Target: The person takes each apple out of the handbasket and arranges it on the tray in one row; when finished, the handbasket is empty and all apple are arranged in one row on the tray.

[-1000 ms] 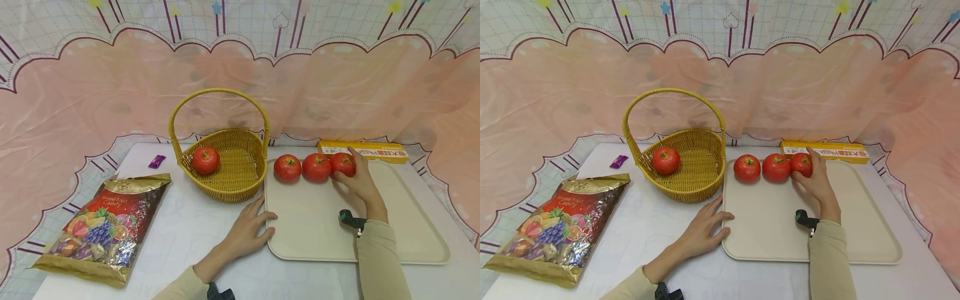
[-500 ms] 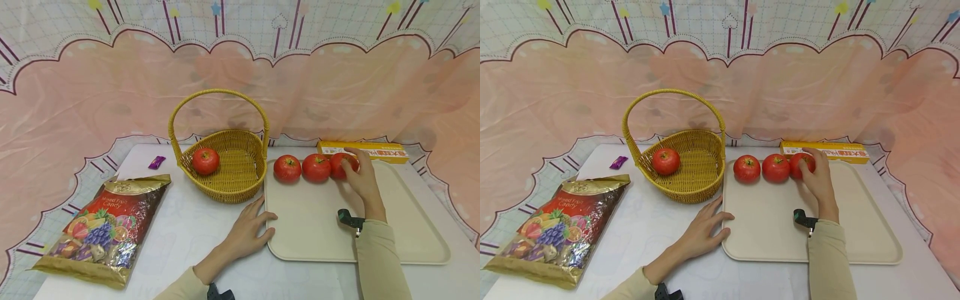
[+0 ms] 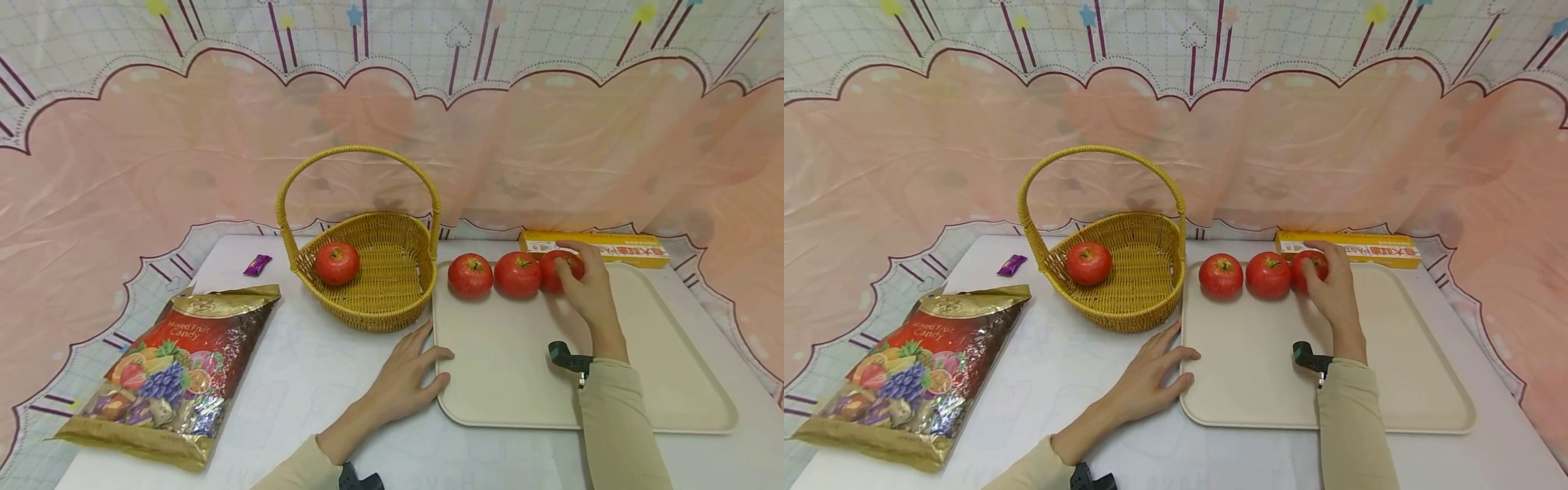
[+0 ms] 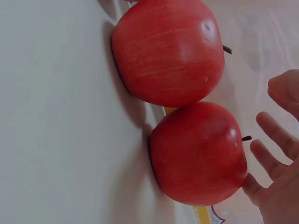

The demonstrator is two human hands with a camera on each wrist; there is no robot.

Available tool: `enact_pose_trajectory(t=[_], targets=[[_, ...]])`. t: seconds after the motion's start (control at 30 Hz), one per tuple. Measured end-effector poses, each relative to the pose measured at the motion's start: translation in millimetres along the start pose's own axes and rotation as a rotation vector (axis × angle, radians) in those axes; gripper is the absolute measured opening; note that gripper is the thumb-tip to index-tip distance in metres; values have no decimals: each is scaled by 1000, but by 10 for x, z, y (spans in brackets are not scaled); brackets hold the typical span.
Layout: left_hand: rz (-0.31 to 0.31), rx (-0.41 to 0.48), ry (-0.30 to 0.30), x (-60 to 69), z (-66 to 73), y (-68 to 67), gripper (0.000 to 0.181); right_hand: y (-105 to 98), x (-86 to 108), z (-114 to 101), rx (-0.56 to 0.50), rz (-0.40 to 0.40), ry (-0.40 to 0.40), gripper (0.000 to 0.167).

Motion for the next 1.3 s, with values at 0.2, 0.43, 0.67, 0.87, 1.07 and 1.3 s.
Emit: enact_pose_trajectory(t=[0.2, 0.43, 0.67, 0.87, 1.07, 1.3], targets=[[1, -5, 0, 0, 3, -1, 25, 42, 7, -57, 3, -34, 0, 37], [-11, -2, -6, 1, 6, 3, 26, 103, -4, -116, -5, -54, -48, 32], [-9, -1, -4, 4, 6, 4, 25, 145, -7, -154, -3, -89, -57, 32], [-10, -4, -4, 1, 12, -3, 25, 169, -15, -191, -4, -106, -59, 31], [-5, -4, -2, 2, 7, 0, 25, 199, -23, -234, -24, -106, -113, 31], [-4, 4, -2, 3, 11, -19, 26, 319, -23, -336, -41, -164, -206, 33]])
Point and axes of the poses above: each hand's wrist, its own x-axis away from the middle knuckle, its own y-axis out of the palm, z = x × y, the point moved 5 cm from there along -x, towards the middle knuckle, and after that the axes turned 8 degrees about -x, right-handed, at the moved point
